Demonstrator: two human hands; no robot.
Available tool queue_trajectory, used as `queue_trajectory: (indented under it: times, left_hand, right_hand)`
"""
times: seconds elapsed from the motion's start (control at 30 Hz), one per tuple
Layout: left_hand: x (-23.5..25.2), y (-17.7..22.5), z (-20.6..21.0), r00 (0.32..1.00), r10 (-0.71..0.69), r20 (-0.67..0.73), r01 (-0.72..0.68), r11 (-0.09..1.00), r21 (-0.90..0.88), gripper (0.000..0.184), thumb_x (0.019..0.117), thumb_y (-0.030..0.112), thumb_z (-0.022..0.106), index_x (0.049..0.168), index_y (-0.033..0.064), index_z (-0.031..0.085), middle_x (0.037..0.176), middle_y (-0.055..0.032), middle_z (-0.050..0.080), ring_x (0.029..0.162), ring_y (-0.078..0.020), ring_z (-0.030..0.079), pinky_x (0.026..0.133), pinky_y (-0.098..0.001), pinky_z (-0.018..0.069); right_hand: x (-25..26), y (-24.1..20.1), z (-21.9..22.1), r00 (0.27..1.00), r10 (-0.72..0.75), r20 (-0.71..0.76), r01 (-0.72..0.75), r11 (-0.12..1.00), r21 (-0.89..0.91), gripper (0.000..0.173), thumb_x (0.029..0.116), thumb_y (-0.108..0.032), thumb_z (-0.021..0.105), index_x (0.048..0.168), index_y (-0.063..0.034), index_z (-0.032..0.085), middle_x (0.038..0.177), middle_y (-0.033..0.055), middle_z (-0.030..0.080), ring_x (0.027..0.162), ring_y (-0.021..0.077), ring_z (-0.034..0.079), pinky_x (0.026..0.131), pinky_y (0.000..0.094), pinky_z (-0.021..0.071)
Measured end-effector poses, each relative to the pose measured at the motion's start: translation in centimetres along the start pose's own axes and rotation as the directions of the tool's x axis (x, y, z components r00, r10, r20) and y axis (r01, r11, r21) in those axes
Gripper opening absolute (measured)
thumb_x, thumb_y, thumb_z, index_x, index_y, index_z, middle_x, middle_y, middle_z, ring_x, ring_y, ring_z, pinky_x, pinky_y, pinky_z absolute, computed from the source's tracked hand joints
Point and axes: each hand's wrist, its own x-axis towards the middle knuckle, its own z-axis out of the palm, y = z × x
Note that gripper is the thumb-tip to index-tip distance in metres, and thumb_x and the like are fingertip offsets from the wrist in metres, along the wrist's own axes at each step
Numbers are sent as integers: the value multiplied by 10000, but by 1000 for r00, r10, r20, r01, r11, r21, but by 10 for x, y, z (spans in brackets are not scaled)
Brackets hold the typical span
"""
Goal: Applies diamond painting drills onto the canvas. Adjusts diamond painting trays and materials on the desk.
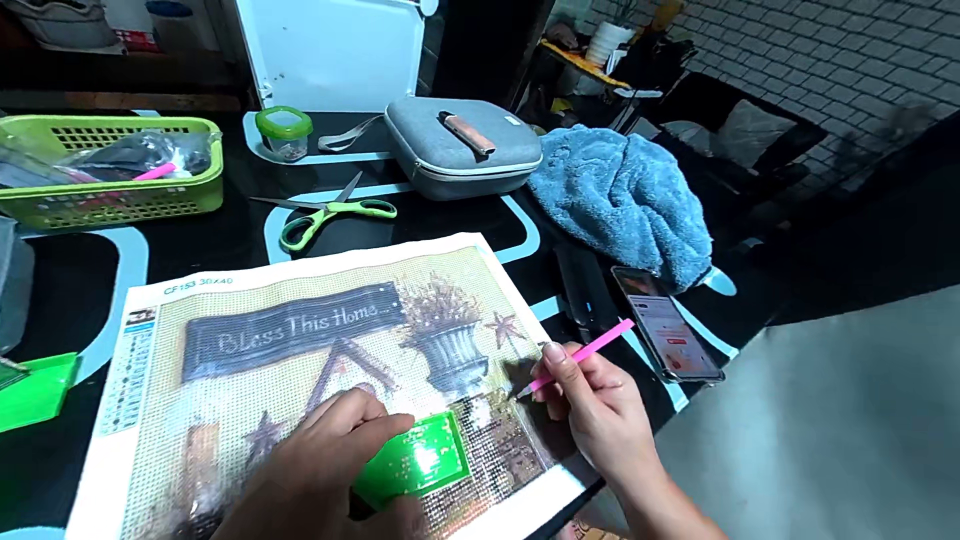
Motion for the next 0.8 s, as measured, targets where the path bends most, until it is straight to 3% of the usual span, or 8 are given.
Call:
queue_trajectory:
  times: [0.33,0.8]
  left_hand:
    - [1,3,-6,998,-28,49,29,999,-23,479,829,305,827,1239,75,737,1080,-177,665,954,-287,651,797,-402,556]
    - [1,4,-7,996,-55,75,57,998,-32,481,841,321,816,1254,89,734,1087,-158,659,966,-270,641,797,-390,549]
  right_hand:
    - [-3,1,1,998,-60,37,61,998,-22,272,1070,-246,544,857,-142,676,712,-68,665,580,-27,593,542,115,498]
    - [-5,5,2,988,-117,100,128,986,-109,287,1068,-239,547,864,-98,691,722,-70,662,630,-43,610,573,111,508]
